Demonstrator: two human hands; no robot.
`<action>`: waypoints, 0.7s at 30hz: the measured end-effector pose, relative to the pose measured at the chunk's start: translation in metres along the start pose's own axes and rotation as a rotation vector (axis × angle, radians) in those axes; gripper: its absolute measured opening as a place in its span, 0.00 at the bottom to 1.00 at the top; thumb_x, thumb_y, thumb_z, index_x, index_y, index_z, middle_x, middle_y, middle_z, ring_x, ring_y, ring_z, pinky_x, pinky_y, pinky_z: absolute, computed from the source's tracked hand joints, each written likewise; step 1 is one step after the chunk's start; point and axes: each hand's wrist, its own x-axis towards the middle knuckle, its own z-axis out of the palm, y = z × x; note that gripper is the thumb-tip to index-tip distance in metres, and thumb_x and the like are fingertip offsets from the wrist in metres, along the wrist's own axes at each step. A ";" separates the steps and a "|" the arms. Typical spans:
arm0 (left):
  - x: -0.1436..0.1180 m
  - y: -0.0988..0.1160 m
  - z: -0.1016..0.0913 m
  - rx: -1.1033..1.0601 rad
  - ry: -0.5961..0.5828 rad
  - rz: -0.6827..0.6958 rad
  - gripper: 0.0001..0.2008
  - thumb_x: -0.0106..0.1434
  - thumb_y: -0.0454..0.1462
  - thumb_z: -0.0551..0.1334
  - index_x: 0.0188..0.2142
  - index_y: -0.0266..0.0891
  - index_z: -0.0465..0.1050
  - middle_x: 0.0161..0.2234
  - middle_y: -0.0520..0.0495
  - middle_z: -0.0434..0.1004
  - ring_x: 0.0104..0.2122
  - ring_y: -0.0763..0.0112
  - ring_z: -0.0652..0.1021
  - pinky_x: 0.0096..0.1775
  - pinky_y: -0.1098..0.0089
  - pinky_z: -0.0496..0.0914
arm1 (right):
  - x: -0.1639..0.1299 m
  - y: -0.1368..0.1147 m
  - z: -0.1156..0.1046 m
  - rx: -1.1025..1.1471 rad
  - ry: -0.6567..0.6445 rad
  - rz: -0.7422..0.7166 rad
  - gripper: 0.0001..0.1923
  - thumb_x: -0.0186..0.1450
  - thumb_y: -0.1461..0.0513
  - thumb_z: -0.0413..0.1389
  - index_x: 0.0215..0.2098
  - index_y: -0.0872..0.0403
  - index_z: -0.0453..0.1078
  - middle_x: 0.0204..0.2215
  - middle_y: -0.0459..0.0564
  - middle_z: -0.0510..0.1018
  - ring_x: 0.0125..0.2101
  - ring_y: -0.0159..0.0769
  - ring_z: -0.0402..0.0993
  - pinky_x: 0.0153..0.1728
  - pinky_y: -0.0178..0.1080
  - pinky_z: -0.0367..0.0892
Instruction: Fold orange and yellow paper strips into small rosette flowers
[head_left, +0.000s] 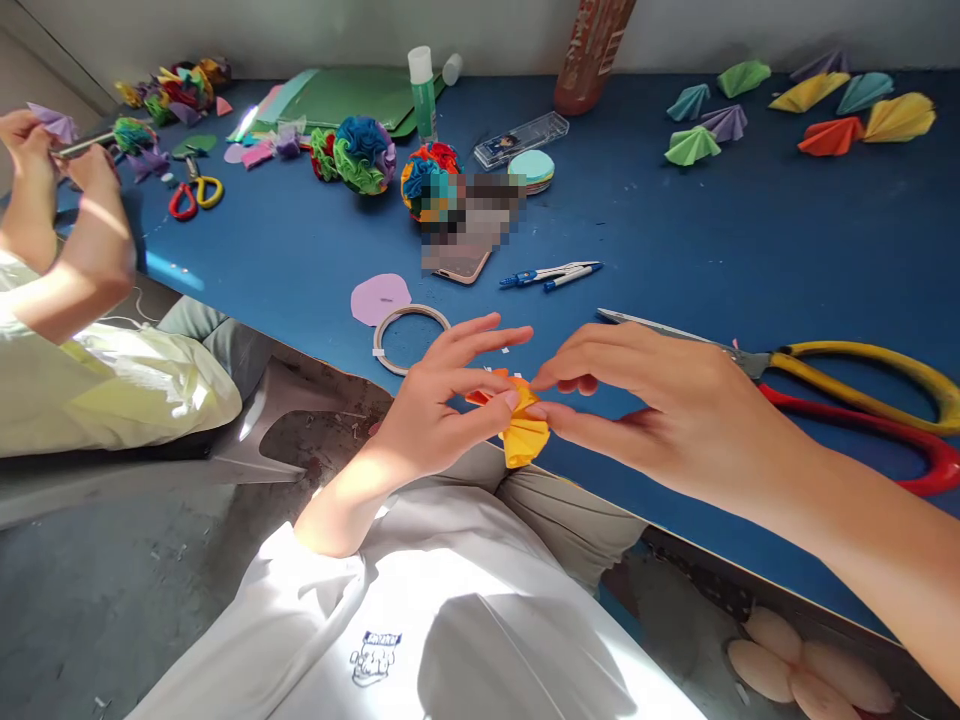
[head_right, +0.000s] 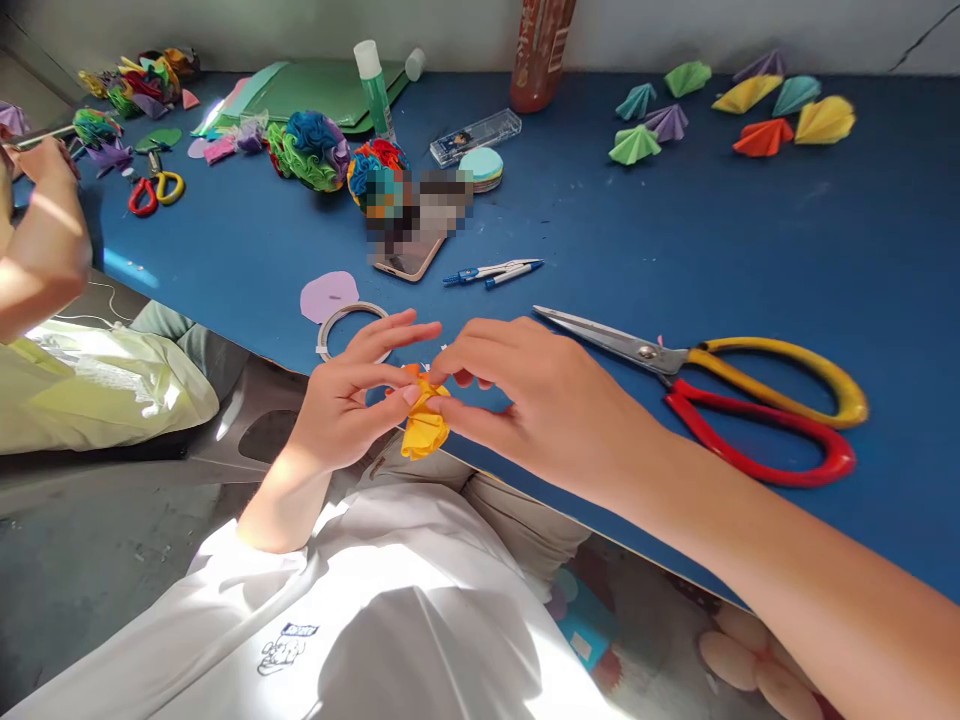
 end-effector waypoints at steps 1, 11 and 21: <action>0.000 0.000 0.001 0.039 0.036 0.038 0.06 0.62 0.33 0.62 0.31 0.43 0.79 0.50 0.47 0.78 0.58 0.59 0.70 0.56 0.51 0.70 | 0.000 -0.001 0.000 -0.005 0.003 0.012 0.02 0.67 0.62 0.56 0.37 0.52 0.68 0.29 0.47 0.75 0.30 0.33 0.71 0.31 0.36 0.64; -0.001 0.002 0.006 0.308 0.158 0.274 0.12 0.64 0.36 0.59 0.25 0.42 0.75 0.52 0.46 0.76 0.60 0.55 0.68 0.58 0.47 0.64 | 0.008 -0.010 -0.005 0.361 -0.064 0.357 0.04 0.61 0.61 0.58 0.29 0.50 0.74 0.26 0.46 0.75 0.26 0.32 0.67 0.24 0.35 0.64; -0.007 0.009 0.007 0.361 0.116 0.262 0.09 0.66 0.38 0.59 0.29 0.43 0.72 0.59 0.49 0.70 0.65 0.57 0.60 0.66 0.46 0.44 | 0.009 -0.017 -0.009 0.397 -0.076 0.630 0.06 0.55 0.59 0.57 0.22 0.50 0.73 0.18 0.43 0.69 0.21 0.30 0.59 0.22 0.35 0.54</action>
